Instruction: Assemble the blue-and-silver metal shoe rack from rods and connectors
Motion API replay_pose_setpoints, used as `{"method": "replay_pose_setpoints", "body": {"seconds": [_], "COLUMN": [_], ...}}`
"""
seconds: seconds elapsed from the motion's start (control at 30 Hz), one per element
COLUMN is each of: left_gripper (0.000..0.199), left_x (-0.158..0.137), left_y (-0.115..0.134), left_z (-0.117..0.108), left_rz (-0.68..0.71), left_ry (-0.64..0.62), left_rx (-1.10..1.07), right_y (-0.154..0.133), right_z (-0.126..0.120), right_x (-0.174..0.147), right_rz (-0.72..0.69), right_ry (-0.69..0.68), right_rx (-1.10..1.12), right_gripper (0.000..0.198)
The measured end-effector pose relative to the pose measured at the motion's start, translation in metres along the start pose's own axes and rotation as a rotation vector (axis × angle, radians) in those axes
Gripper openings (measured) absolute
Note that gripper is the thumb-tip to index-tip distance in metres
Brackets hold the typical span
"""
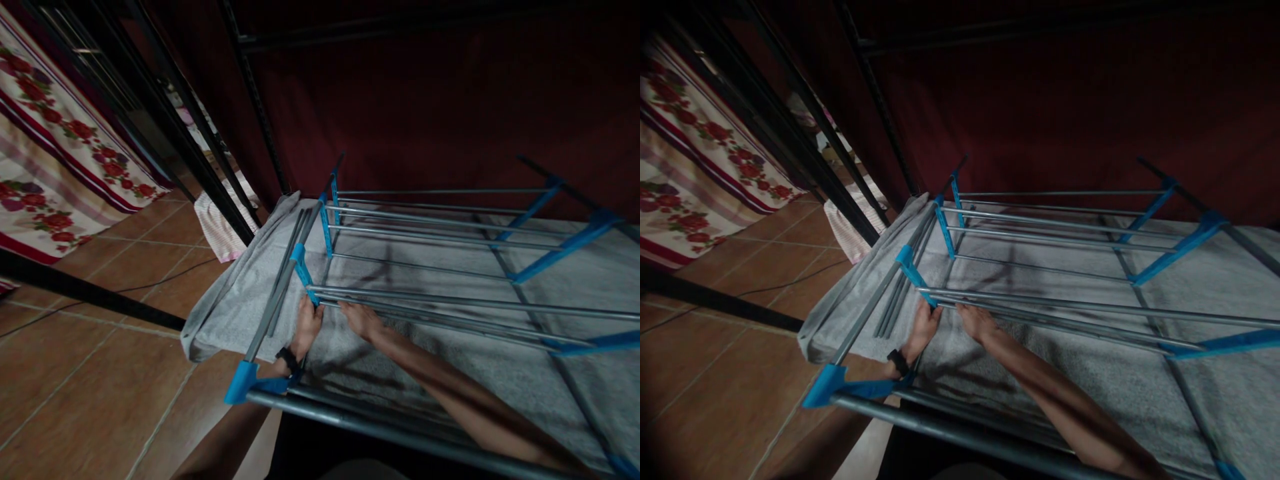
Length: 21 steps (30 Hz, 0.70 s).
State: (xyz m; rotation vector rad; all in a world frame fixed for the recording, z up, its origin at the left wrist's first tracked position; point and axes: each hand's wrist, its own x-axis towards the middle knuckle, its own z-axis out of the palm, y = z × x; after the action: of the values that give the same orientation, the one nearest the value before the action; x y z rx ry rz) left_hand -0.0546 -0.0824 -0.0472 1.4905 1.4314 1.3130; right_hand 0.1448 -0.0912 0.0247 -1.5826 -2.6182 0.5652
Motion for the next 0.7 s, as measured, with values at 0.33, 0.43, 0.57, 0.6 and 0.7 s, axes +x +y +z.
{"method": "replay_pose_setpoints", "body": {"seconds": [0.33,0.43,0.57,0.6,0.7], "left_gripper": [0.023,0.026,0.031,0.031,0.032], "left_x": [0.000,0.001,0.004,0.005,0.005], "left_y": [-0.004,-0.006,-0.001,0.001,0.007], "left_z": [0.000,-0.002,-0.008,-0.010,-0.016], "left_rz": [0.017,0.028,0.046,0.038,-0.011], "left_ry": [-0.043,-0.041,-0.092,-0.113,-0.185], "left_rx": [0.134,0.161,0.198,0.211,0.210], "right_y": [-0.001,0.000,0.000,-0.001,-0.002], "right_z": [0.002,0.004,0.003,0.001,-0.003], "right_x": [-0.001,-0.001,-0.002,-0.003,-0.012], "right_rz": [0.000,-0.011,-0.025,-0.029,-0.078], "right_ry": [0.001,-0.020,-0.034,-0.029,0.007], "right_rx": [0.034,0.044,0.055,0.055,0.039], "right_gripper": [0.046,0.044,0.049,0.051,0.054]}}
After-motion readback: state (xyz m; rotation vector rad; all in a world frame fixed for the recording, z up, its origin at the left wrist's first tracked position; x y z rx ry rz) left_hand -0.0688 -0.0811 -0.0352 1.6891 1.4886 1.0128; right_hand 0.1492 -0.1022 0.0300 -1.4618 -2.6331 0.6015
